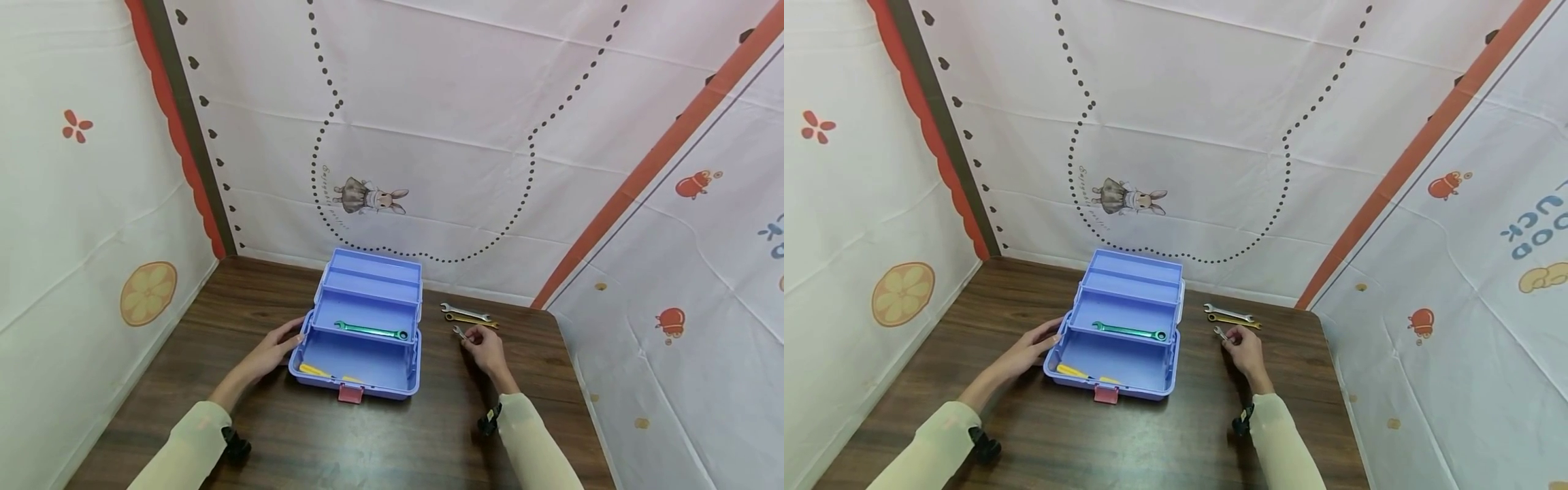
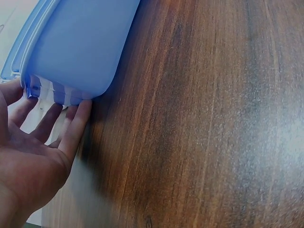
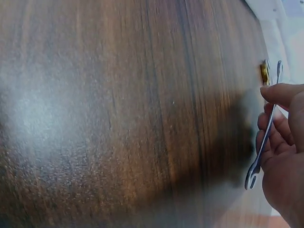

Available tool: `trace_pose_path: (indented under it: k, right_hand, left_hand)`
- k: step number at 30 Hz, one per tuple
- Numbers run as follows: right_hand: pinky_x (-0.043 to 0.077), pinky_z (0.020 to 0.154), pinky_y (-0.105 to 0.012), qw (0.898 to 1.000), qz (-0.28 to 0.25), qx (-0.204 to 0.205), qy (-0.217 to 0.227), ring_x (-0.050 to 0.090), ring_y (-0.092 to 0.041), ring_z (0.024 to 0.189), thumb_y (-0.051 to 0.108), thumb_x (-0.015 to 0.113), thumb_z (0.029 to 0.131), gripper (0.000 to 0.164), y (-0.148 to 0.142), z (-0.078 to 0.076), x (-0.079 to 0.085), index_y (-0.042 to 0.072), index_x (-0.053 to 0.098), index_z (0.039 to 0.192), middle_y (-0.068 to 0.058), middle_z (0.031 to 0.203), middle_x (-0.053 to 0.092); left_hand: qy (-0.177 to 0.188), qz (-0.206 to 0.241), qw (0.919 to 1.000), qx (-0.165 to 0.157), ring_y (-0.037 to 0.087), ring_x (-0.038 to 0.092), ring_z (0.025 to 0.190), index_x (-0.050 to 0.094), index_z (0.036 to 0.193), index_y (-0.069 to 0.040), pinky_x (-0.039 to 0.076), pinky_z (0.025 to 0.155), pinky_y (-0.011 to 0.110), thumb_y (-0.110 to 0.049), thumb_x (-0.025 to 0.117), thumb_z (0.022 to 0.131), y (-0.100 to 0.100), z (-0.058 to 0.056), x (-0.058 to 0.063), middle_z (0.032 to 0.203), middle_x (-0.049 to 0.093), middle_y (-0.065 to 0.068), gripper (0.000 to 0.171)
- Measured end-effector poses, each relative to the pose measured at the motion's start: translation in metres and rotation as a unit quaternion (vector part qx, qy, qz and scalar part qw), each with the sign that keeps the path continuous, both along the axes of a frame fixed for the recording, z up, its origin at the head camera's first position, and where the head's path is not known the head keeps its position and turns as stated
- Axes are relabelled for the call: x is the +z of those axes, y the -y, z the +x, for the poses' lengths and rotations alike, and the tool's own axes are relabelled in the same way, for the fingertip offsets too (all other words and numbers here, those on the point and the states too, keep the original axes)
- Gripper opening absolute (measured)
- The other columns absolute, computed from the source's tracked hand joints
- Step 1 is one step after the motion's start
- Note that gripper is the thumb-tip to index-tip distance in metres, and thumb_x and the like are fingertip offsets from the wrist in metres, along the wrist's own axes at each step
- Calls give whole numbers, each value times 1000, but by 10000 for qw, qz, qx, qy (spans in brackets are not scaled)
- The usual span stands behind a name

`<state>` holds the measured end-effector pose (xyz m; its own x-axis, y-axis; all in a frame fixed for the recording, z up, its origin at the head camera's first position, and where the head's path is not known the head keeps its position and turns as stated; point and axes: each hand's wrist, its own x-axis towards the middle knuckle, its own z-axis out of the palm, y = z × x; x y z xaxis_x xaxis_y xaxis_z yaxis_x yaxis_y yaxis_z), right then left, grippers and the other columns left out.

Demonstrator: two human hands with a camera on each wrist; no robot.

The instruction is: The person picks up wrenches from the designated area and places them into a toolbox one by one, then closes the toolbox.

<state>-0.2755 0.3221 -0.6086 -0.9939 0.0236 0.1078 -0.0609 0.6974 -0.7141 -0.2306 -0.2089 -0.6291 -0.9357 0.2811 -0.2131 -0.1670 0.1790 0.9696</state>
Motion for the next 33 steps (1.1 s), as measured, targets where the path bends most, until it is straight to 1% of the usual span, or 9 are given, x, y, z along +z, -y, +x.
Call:
trace_pose_path:
  k: [4,11,15,20,24,27,33]
  right_hand:
    - [48,67,-29,9998,-59,201,-45,58,-18,77,2,82,92,13,8,1,6,4,70,94,-7,85,65]
    - [49,68,-26,9968,-292,578,-470,59,-16,77,-4,81,89,14,30,-3,27,3,71,95,-7,84,66]
    - [49,69,-26,9947,-173,795,-622,59,-17,78,-4,81,90,14,42,-6,43,3,71,96,-7,85,66]
    - [50,71,-30,9924,-21,1048,-642,59,-20,80,-1,81,92,13,62,-9,63,5,71,98,-7,88,66]
    - [50,69,-30,9891,77,1297,-695,59,-18,78,0,81,91,13,78,-11,75,6,71,97,-5,87,66]
    - [49,68,-31,9872,111,1456,-648,58,-18,78,0,80,92,14,88,-11,83,9,71,97,-4,88,64]
    - [52,70,-33,9810,163,1774,-772,59,-19,80,-2,79,92,13,107,-10,100,8,72,98,-4,90,65]
  left_hand:
    - [27,16,10000,36,43,53,136,29,168,-17,60,95,48,-43,54,112,0,0,-1,168,29,25,67]
    - [-118,107,9998,-69,44,53,136,29,169,-17,60,94,47,-41,54,112,0,0,-5,168,30,24,66]
    - [-130,80,9999,-75,44,52,137,29,169,-17,60,94,47,-42,53,112,0,0,-4,169,29,24,66]
    - [-101,43,9999,-23,44,53,136,29,169,-17,60,94,47,-40,53,113,1,1,-3,168,29,24,65]
    - [-97,37,9999,-11,43,53,136,29,169,-17,60,95,47,-41,53,112,0,1,-3,168,29,24,66]
    - [-92,44,9999,-31,43,52,137,29,169,-17,60,95,48,-42,53,112,-1,0,-3,168,29,24,67]
    - [-32,9,10000,6,44,52,137,29,168,-17,59,96,49,-42,53,112,-1,1,-2,168,30,24,66]
